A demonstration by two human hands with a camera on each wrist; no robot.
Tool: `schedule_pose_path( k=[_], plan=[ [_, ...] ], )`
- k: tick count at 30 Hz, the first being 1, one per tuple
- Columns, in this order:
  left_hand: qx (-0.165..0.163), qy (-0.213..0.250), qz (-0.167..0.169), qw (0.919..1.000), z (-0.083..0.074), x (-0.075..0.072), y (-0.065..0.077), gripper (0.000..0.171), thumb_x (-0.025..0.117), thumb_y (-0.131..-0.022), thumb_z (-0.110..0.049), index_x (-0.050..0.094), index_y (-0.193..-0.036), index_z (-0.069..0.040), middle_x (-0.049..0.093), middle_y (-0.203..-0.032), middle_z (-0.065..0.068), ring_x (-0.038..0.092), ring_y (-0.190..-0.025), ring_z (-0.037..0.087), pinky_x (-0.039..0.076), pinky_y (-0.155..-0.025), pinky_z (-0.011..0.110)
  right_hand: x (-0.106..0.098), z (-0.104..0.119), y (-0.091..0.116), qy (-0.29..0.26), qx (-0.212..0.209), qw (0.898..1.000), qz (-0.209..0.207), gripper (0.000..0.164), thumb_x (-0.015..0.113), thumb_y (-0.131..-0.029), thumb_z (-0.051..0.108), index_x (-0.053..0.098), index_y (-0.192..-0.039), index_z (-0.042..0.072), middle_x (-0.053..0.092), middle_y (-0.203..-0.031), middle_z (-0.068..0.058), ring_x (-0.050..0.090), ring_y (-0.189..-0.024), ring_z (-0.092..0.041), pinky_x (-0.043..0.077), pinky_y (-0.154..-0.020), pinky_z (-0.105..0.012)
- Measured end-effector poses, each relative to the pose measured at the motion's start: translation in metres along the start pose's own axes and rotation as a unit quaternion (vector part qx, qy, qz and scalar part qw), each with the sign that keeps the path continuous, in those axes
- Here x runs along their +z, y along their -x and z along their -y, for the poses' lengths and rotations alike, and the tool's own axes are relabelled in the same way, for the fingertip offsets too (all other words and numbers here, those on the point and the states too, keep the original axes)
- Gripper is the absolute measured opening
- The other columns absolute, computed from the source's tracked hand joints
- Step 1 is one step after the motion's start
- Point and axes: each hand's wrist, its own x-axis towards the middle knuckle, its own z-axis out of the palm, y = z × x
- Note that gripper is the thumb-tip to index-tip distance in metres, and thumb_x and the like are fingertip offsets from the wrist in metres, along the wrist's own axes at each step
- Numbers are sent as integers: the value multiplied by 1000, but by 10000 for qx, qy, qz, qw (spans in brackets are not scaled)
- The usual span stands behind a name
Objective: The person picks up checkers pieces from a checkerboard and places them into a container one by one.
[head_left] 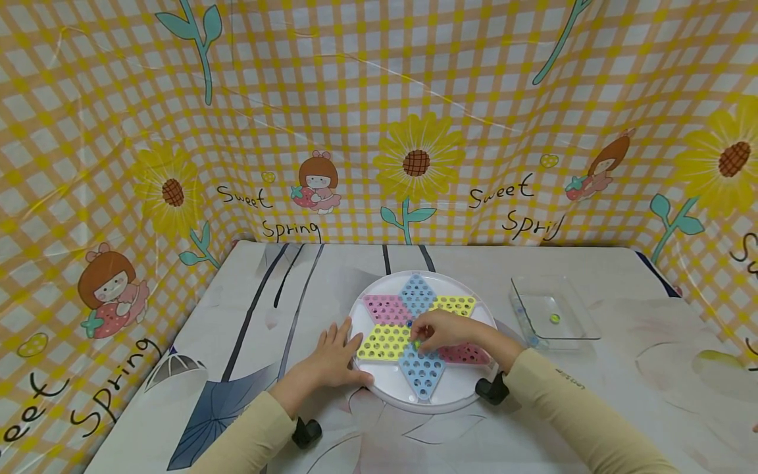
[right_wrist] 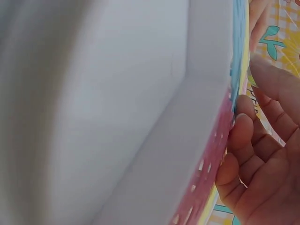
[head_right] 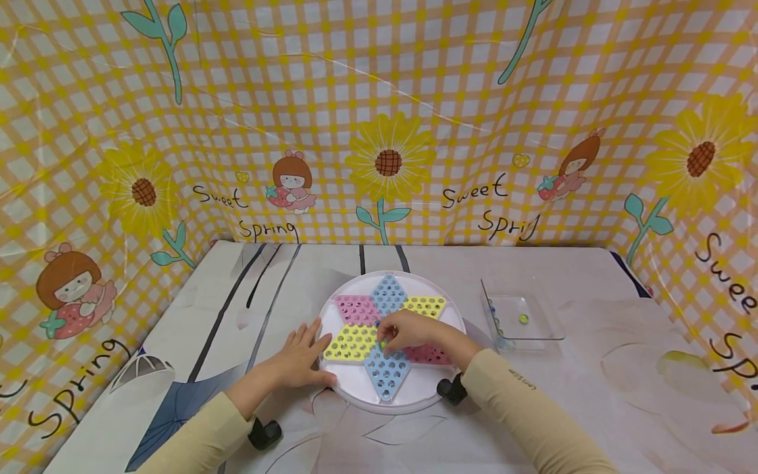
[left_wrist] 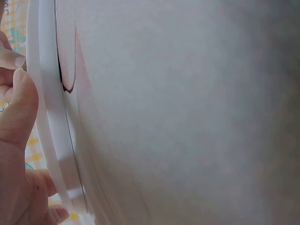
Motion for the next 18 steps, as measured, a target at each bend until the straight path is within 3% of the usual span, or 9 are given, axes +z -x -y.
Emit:
schedule_pose_path(
  k=[18],
  plan=[
    [60, -33, -37, 10000, 2, 3, -2, 91, 60, -77, -60, 29, -143, -5, 3, -152, 22, 3, -135, 48, 9, -109, 56, -25, -3, 7, -79, -132, 9999, -78, 12, 69, -79, 10, 63, -89, 10, 56, -78, 5, 48, -66, -11, 41, -59, -20]
  ],
)
